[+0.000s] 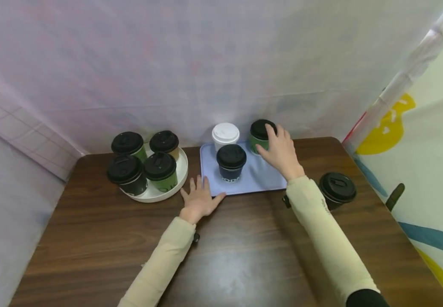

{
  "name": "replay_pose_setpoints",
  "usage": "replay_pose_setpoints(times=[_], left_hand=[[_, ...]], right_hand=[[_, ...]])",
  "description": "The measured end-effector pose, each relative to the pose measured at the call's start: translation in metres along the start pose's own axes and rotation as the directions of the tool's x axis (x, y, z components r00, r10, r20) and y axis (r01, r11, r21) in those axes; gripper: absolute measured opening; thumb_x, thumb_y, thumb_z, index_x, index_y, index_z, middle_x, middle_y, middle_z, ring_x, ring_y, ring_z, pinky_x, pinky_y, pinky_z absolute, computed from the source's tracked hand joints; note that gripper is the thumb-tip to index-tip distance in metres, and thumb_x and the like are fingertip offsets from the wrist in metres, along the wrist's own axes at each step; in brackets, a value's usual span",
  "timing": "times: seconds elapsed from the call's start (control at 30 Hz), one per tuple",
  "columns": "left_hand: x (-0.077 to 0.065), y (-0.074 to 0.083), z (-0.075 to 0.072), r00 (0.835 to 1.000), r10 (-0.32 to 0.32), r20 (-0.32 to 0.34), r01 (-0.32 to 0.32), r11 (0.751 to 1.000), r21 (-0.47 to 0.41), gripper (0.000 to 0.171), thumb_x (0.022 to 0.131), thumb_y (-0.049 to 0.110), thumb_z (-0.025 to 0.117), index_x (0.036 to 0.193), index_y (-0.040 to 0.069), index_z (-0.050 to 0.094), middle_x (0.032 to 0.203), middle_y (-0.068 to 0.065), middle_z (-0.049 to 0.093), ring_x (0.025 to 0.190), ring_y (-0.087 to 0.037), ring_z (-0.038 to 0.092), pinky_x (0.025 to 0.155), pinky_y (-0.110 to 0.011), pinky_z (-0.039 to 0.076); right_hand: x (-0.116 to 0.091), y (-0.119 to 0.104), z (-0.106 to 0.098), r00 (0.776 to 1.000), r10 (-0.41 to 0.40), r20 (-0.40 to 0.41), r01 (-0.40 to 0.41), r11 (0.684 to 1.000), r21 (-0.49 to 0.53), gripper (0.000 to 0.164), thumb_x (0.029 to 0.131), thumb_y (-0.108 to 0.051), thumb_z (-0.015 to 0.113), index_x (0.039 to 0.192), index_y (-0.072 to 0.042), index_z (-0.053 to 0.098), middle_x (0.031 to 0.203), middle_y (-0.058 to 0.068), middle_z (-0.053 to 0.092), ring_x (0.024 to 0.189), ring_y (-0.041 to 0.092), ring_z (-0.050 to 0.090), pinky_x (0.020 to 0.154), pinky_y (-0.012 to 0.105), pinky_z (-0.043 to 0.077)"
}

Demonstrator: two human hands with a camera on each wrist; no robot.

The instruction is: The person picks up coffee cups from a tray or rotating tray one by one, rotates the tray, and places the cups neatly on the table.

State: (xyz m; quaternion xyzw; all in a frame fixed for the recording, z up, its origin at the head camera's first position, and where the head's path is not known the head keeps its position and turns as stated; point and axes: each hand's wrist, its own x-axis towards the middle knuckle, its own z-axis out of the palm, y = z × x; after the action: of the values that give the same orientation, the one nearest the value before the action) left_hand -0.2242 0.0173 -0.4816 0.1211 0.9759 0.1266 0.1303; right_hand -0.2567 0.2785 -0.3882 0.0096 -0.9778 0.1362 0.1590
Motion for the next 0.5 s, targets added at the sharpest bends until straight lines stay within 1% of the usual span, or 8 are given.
replay_pose_setpoints(times=[0.1,0.27,0.5], left_hand=[[0.000,0.000,0.000,1.000,-0.001,-0.001,0.001,1.000,-0.002,0.096,0.087,0.074,0.033,0.153,0.007,0.014,0.160,-0.017,0.007,0.147,-0.039,0.004,0.109,-0.071,0.008],[0.000,0.001,-0.001,1.000,-0.013,0.004,0.013,1.000,0.006,0.096,0.087,0.074,0.033,0.153,0.008,0.013,0.160,-0.016,0.006,0.147,-0.038,0.003,0.109,-0.071,0.008],[0.002,0.001,0.000,1.000,-0.016,-0.002,0.016,1.000,-0.001,0.096,0.087,0.075,0.033,0.153,0.009,0.013,0.160,-0.016,0.006,0.147,-0.038,0.002,0.109,-0.071,0.007]], right_hand=[[0.008,0.004,0.007,0.999,0.025,0.022,-0.025,1.000,-0.003,0.075,0.088,-0.042,0.062,0.147,-0.008,0.029,0.144,0.031,0.031,0.130,0.049,0.035,0.098,0.062,0.039],[0.019,0.010,0.016,0.997,0.053,0.051,-0.054,0.998,0.020,0.077,0.088,-0.042,0.061,0.148,-0.009,0.026,0.146,0.031,0.027,0.131,0.050,0.031,0.097,0.063,0.039],[0.027,0.014,0.030,0.995,0.090,0.052,-0.094,0.992,0.086,0.081,0.088,-0.042,0.063,0.150,-0.011,0.022,0.150,0.031,0.017,0.135,0.051,0.022,0.100,0.064,0.036]])
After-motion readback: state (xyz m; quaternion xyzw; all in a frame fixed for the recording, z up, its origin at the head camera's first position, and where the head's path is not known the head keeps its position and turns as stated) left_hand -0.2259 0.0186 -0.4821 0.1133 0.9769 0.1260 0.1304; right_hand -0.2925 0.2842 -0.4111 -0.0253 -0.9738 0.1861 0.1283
